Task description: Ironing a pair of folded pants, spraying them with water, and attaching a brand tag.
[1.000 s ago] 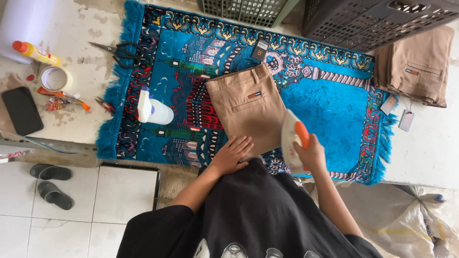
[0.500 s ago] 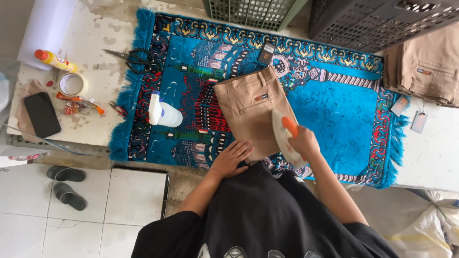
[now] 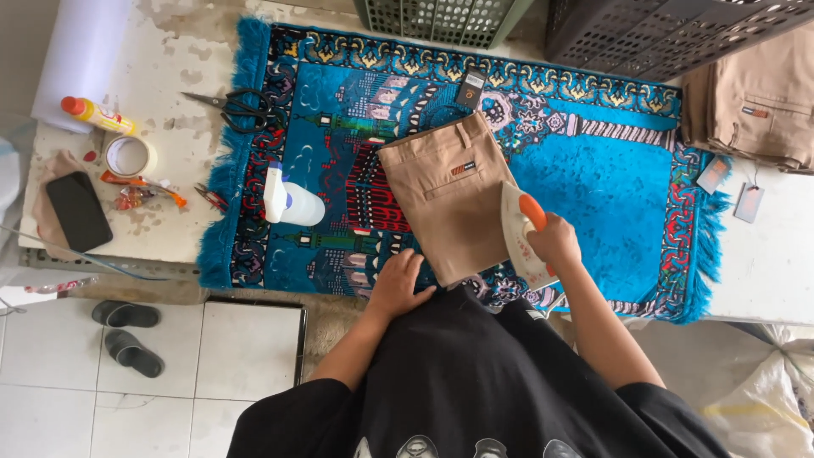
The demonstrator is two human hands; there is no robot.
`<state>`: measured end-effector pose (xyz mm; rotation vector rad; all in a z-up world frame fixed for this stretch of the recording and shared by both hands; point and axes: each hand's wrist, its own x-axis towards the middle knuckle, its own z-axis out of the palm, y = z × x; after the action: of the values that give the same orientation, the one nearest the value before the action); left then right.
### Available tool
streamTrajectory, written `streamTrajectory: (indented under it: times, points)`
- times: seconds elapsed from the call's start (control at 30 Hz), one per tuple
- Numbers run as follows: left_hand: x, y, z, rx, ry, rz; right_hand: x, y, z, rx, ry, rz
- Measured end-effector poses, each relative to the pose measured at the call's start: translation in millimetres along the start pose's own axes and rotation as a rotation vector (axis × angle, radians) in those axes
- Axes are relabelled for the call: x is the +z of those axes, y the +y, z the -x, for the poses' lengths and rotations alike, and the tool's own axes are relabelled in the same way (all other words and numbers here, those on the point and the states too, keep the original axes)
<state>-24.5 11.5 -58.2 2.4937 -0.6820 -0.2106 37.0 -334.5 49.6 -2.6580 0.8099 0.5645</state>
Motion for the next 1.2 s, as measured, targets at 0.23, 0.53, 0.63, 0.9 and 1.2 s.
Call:
streamTrajectory:
  times: [0.23,0.53,0.63,0.9,1.2]
  points:
    - [-7,35,-7,-0.696,-0.314,0.686,27,-17,62,-0.081,-0.165,0.034]
    - [4,47,-7,-0.713,-0.275,0.654,2,-22,47,-0.05,-0.051,0.152]
    - [8,47,-4,-0.757,-0.16,0.821,3,-3,20,-0.016,-0.004,0.089]
    - [1,45,-3,-0.524,-0.162,0.731,21,5,35,-0.226,-0.192,0.073]
    - [-20,37,-9,-0.418,-0.286,0.657,36,10,19,-0.152,0.112,0.259]
